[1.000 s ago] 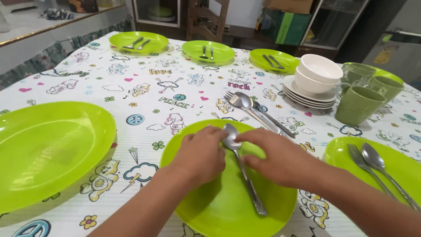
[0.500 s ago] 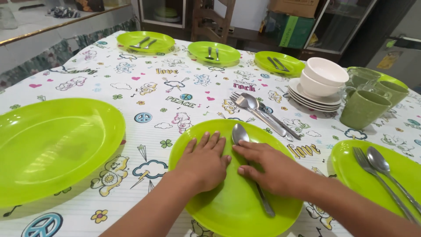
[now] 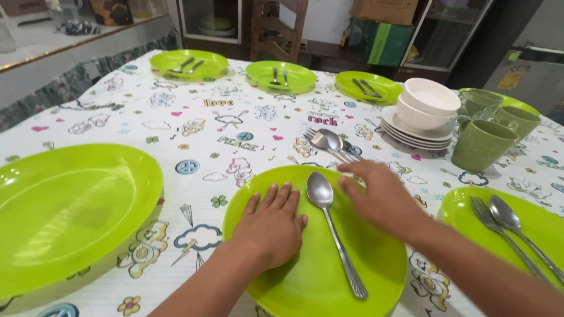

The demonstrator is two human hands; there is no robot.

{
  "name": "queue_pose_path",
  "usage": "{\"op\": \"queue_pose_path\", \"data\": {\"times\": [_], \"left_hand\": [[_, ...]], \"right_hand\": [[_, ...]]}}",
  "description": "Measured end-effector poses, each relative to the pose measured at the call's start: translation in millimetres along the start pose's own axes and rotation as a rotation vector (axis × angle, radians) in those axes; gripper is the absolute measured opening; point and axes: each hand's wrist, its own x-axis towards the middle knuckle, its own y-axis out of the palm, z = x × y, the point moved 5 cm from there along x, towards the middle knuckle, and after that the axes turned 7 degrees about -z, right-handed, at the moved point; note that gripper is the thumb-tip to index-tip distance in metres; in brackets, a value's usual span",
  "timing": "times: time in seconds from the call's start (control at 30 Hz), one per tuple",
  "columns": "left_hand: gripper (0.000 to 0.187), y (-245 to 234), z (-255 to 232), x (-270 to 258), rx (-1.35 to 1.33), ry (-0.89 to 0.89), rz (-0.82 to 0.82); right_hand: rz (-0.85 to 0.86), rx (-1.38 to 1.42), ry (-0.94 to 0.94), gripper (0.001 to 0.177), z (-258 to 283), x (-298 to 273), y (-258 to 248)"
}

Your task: Setting a dining table with plates, spoons, forks, mugs, and bowls.

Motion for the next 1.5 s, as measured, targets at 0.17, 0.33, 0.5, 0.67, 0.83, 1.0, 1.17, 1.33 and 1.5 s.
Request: {"op": "queue_pose_path", "data": {"times": [0.17, 0.33, 0.5, 0.67, 0.83, 1.0, 1.17, 1.33, 1.5], "left_hand": [[0.065, 4.8, 0.9, 0.3, 0.013, -0.003, 0.015], [0.065, 1.1, 1.2, -1.1, -0.021, -0.017, 0.005], [0.065, 1.9, 0.2, -2.4, -0.046, -0.015, 0.027], [0.065, 1.4, -0.4, -1.4, -0.053, -0.024, 0.057], [0.065, 2.8, 2.6, 2.9, -0.052, -0.035, 0.074], [0.065, -25.5, -11.4, 10.4, -0.125, 0.007, -0.042], [0.055, -75.3, -24.5, 14.3, -0.684, -0.272, -0.403], [0.028, -54.6, -10.9, 12.9, -1.161, -0.427, -0.249], [0.017, -47.2, 4.4, 12.1, -1.313, -0.482, -0.197]], "right_hand": [[0.049, -0.004, 0.220, 0.037, -57.8, 42.0, 8.6], [0.170, -0.177, 0.217, 0.032, -85.8, 60.0, 31.7], [0.204, -0.296, 0.229, 0.026, -100.7, 59.5, 41.0], [0.324, -0.202, 0.452, 0.021, -91.9, 62.3, 29.5], [0.269, -0.110, 0.366, 0.018, -65.9, 69.9, 7.1], [0.255, -0.085, 0.353, 0.021, 9.8, 50.7, -26.6], [0.211, -0.108, 0.173, 0.034, 73.0, 22.5, -29.5], [0.272, -0.102, 0.294, 0.032, 105.5, -4.4, -38.2], [0.382, -0.039, 0.296, 0.024, 101.5, -16.4, -33.2]]}}
